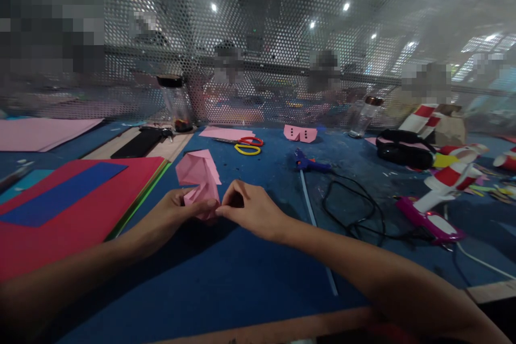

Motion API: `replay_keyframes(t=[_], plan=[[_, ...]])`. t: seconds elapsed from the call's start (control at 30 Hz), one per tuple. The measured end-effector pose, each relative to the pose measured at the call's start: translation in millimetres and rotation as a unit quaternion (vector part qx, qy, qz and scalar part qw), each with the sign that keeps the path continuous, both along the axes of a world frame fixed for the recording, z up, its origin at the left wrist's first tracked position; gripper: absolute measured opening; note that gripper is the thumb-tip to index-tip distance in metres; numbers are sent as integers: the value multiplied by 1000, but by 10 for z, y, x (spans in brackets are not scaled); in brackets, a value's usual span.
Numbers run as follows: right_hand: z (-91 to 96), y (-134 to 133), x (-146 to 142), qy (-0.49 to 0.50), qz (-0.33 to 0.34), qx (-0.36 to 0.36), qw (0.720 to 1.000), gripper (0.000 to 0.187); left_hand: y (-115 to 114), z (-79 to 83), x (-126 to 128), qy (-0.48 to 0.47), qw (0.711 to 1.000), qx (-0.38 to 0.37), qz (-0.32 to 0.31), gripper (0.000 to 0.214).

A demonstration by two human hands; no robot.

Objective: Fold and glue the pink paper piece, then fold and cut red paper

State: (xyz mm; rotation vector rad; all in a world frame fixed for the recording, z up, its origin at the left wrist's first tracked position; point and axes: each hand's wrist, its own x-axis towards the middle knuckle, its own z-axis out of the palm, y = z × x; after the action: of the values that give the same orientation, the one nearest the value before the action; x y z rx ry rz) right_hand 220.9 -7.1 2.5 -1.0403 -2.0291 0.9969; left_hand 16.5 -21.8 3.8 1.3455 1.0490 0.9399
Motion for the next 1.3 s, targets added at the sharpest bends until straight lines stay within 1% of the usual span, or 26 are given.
replay_keyframes(t=[0.1, 0.2, 0.3, 0.47, 0.63, 0.8, 0.93, 1.0, 1.13, 1.3], plan=[[4, -6, 1, 15, 4, -11, 1000, 13, 2, 2, 4, 15, 1000, -4, 1, 23], [15, -16, -1, 31, 9, -24, 999, 12, 7, -11, 0, 31, 999, 10, -4, 22], [21, -23, -2, 22, 9, -26, 999, 12, 12, -27, -9, 39, 999, 24, -8, 23], [7, -10, 7, 1, 2, -1, 1000, 14, 9, -10, -7, 43, 998, 41, -5, 24], [-5, 4, 14, -30, 0, 15, 999, 19, 3, -4, -21, 39, 998, 42, 15, 28], [9, -6, 3, -69, 38, 11, 997, 22, -3, 30, -24, 55, 997, 45, 37, 28], [-1, -5, 3, -49, 63, -22, 997, 20, 0, 40, -14, 58, 997, 41, 35, 27], [-7, -5, 7, -45, 67, -20, 997, 19, 6, 15, -18, 65, 996, 42, 38, 29], [7, -20, 8, -62, 55, -5, 997, 17, 8, -28, -31, 68, 997, 33, 31, 29], [18, -40, -5, -89, 35, 13, 995, 16, -13, 9, -11, 68, 997, 27, 27, 28]])
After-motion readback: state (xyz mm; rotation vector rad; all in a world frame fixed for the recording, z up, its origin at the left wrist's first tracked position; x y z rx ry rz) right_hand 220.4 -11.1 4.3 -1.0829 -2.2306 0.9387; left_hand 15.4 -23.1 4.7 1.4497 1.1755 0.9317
